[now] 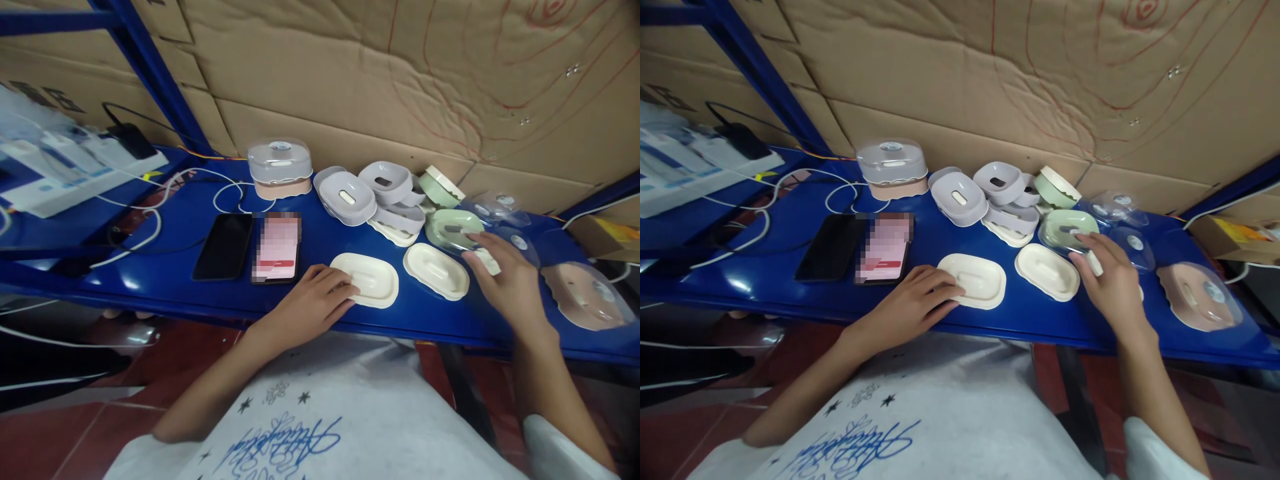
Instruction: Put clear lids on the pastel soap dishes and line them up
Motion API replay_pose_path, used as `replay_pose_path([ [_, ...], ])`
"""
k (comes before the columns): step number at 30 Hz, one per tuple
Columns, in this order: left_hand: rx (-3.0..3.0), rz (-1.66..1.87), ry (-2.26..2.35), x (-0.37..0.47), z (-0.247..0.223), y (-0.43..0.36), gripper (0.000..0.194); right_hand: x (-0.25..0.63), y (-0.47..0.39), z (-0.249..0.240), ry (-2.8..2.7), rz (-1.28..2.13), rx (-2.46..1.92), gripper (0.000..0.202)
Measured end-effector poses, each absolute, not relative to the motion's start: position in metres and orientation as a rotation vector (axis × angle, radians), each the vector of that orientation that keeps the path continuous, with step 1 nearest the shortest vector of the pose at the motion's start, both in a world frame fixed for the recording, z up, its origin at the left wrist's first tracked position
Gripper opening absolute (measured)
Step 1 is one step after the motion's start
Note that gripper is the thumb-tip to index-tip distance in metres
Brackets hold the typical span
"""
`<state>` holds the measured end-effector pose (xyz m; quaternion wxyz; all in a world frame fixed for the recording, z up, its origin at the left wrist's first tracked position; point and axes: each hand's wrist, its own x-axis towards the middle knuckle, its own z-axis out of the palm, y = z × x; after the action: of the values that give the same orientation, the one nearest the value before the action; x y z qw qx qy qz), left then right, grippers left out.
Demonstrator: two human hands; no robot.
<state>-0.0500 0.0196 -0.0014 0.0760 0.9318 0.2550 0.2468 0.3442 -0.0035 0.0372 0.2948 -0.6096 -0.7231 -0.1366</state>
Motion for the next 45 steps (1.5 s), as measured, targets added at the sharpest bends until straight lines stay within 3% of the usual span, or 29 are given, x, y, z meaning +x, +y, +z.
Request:
replay_pose_path([
  [6, 2.797, 0.75, 0.76, -0.049, 0.001, 0.019, 0.019, 0.317, 0.039, 0.05, -2.11, -0.338, -1.468, 0.04],
  [12, 2.788, 0.76, 0.771, -0.05, -0.002, 0.019, 0.018, 0.264, 0.126, 0.069, -2.417, -0.38, -1.31, 0.051],
  [17, 2.738, 0.863, 0.826, -0.051, -0.005, 0.018, 0.014, 0.252, 0.16, 0.082, -2.41, -0.311, -1.295, 0.035],
  [21, 2.732, 0.942, 0.924, -0.051, -0.002, 0.016, 0.042, 0.257, 0.092, 0.089, -2.121, -0.326, -1.094, 0.03],
  [26, 2.738, 1.001, 0.969, -0.05, 0.0, 0.016, 0.07, 0.257, -0.001, 0.058, -2.337, 0.018, -0.901, 0.032],
  [29, 2.755, 0.907, 0.918, -0.049, -0.001, 0.018, 0.065, 0.251, -0.013, 0.03, -2.477, 0.171, -0.852, 0.038],
  [35, 2.692, 0.883, 0.926, -0.05, -0.005, 0.019, 0.05, 0.242, -0.005, 0.007, -2.5, 0.107, -0.915, 0.049],
  [42, 2.734, 0.868, 0.871, -0.051, -0.006, 0.023, 0.033, 0.248, -0.005, 0.019, -2.638, -0.064, -0.905, 0.049],
  [45, 2.738, 0.894, 0.88, -0.05, -0.007, 0.024, 0.03, 0.285, 0.0, 0.037, -2.48, -0.103, -1.127, 0.053],
])
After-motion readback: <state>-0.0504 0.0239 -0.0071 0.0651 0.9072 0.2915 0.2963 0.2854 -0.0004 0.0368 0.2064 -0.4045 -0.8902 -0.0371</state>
